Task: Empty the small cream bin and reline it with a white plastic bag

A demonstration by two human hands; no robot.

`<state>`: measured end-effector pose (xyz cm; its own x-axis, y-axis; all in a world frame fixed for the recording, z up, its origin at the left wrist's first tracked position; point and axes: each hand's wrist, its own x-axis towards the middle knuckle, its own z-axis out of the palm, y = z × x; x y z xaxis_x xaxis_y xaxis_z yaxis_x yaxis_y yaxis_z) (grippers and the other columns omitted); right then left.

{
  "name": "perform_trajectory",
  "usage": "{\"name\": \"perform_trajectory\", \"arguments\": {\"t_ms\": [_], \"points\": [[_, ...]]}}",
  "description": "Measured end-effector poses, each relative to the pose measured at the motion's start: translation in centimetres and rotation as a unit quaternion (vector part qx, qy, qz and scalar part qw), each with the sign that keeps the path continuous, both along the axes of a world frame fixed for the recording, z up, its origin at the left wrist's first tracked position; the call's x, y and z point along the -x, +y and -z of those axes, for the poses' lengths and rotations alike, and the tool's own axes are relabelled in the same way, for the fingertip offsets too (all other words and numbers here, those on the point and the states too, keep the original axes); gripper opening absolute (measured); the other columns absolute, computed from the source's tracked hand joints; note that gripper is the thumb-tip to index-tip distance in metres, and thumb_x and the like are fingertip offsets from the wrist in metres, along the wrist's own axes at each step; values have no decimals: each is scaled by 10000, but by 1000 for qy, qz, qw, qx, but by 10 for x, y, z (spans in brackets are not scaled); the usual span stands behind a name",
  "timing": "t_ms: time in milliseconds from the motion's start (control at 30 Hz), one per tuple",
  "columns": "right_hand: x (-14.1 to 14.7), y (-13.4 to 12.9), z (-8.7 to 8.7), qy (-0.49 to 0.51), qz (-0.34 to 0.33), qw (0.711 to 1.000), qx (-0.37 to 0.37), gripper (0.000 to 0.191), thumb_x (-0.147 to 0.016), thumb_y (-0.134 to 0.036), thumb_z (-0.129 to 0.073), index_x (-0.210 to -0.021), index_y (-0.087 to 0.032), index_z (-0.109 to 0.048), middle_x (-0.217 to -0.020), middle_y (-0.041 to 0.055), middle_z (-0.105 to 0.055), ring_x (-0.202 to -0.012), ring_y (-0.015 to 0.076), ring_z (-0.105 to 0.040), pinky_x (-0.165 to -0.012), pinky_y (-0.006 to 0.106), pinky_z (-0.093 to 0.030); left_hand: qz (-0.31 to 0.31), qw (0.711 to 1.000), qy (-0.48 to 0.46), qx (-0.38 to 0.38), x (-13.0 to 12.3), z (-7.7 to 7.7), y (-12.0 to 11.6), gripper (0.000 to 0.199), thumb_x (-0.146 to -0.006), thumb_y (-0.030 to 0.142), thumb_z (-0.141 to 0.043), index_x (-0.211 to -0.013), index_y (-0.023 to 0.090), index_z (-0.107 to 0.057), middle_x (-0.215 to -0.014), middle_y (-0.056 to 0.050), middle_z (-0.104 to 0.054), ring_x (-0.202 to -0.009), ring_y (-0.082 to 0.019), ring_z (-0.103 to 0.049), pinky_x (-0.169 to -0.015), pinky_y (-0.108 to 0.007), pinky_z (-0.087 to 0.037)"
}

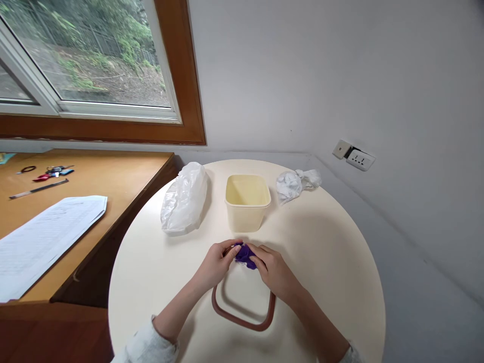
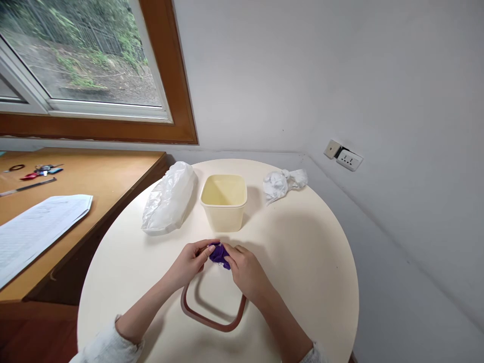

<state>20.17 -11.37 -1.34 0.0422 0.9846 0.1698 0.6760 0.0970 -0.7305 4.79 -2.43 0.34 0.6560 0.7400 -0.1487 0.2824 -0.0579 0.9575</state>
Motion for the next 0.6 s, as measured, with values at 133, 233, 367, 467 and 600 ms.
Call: {"name": "perform_trajectory", "arguments": {"t_ms": [133,233,367,467,600], "points": [[-5,-1,-6,33,32,999,12,379,-866,-185,-375,-1211,-182,-533,-951,85,-622,-843,180,-581,-773,322,-479,-48,999,-1,-10,3,1,2,512,-807,455,-480,-1215,149,-525,-478,78,-340,-413,-76,-336,-435,-204,-295],[-8,-3,-10,64,50,996,23,372,-861,-204,-387,-1195,-196,-551,-961,75,-634,-865,182,-587,-798,326,-470,-70,997,-20,-14,5,2,4,513,-808,461,-480,-1222,160,-516,-490,83,-318,-405,-78,-381,-437,-206,-318],[-12,-3,-9,117,70,990,34,358,-861,-243,-396,-1178,-216,-559,-979,48,-647,-890,175,-588,-828,326,-458,-103,993,-47,-27,5,2,3,460,-810,452,-473,-1135,144,-578,-485,76,-335,-402,-84,-412,-443,-213,-349],[-12,-2,-4,160,78,982,61,360,-867,-278,-385,-1178,-212,-553,-916,33,-663,-802,159,-602,-765,310,-485,-132,989,-46,-47,6,1,4,414,-815,445,-461,-1046,138,-616,-478,67,-371,-405,-91,-426,-468,-222,-369],[-9,-1,-1,166,80,982,30,371,-876,-260,-370,-1212,-224,-523,-1006,37,-651,-882,164,-598,-822,322,-471,-98,993,-9,-68,6,-3,8,363,-818,445,-447,-926,156,-637,-499,42,-420,-472,-111,-416,-493,-223,-349]]}}
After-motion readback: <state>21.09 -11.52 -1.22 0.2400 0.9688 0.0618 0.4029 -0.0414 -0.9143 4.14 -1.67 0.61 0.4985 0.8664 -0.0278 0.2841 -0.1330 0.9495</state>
